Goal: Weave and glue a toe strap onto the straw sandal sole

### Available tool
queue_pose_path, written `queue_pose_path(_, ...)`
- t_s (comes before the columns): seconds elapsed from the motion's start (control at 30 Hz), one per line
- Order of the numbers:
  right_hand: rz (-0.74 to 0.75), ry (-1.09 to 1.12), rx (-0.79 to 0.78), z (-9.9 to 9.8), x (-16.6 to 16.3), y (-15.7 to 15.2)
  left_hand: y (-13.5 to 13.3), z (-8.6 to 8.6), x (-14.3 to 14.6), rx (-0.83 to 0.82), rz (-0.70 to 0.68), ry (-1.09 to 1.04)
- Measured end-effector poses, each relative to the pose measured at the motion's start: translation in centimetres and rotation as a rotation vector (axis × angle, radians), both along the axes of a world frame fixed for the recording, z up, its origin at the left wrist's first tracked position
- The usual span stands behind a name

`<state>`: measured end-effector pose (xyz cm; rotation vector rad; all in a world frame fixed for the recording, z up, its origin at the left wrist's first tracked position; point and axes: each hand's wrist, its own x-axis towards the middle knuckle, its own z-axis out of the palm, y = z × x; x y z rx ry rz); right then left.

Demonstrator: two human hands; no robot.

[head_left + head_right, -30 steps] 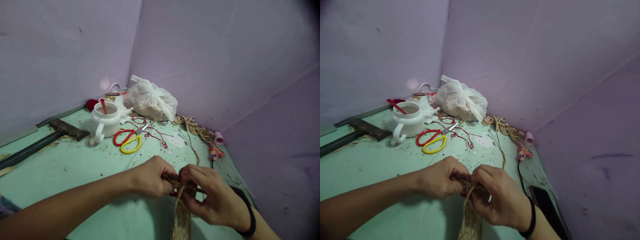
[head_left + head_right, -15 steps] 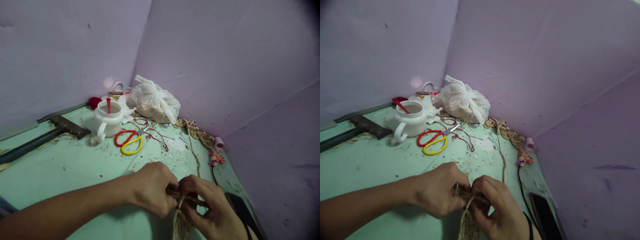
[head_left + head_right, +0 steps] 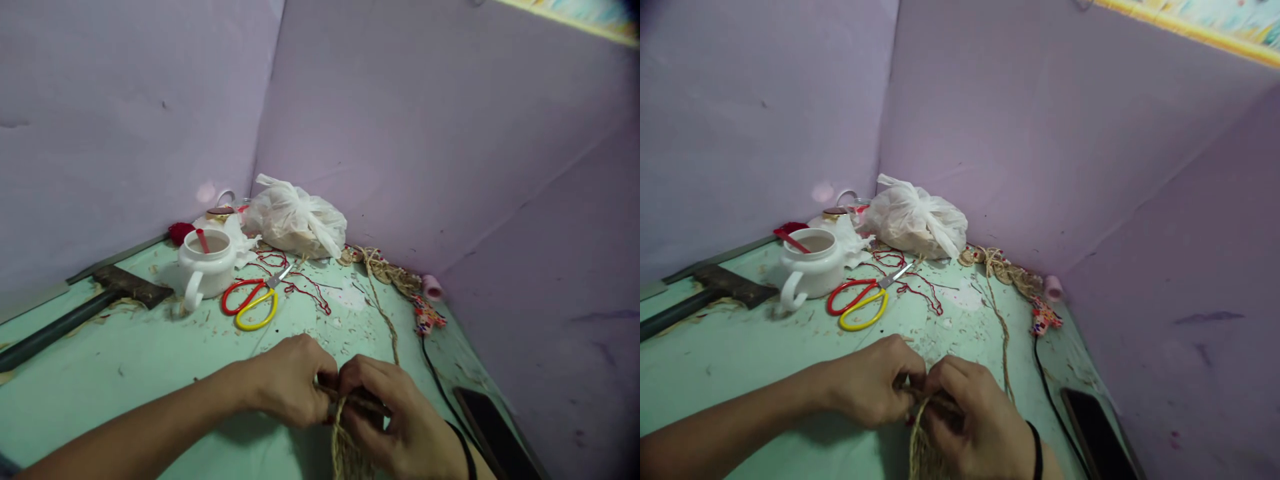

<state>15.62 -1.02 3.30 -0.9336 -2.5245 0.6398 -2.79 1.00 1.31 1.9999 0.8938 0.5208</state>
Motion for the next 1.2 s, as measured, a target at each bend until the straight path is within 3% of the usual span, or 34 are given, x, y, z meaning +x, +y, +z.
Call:
queue_pose_path(0.2,-0.036,0.021,-0.033,-0.3,0.1,0.0,0.4,0.5,-0.6,-0.204,-0.104,-0.086)
queue_pose_path(0.37,-0.072,-0.021,-0.149,0.2,0.0,0.1,0.4,-1.5,0.5,-0.498,0.008,-0.125)
queue_pose_path(0.47,-0.131,0.083,-0.111,0.5,1.0,0.4,0.5,-1.8,0.7,-0.659,0.084,-0.161)
queue_pose_path(0.57,-0.385,0.381,-0.075,-0.1,2.7,0.7,1.2,-1.5,0.2,-0.667,0.199,-0.202)
queue_pose_path(0.63,-0.568,0.581,-0.153,-1.0,3.7,1.0,2.0,-1.4,-0.2,-0.647,0.258,-0.258)
queue_pose_path(0.7,-0.656,0.711,-0.277,-2.2,4.2,1.4,2.8,-1.5,-0.5,-0.623,0.312,-0.33)
queue_pose_path(0.83,-0.605,0.783,-0.523,-3.7,3.3,1.7,3.4,-1.8,-0.4,-0.603,0.364,-0.401)
queue_pose_path(0.97,-0.575,0.887,-0.664,-4.1,1.7,1.5,3.1,-1.8,0.4,-0.586,0.356,-0.41)
queue_pose_path(1.2,-0.582,1.04,-0.737,-4.6,0.7,0.8,2.8,-2.2,0.7,-0.585,0.377,-0.445)
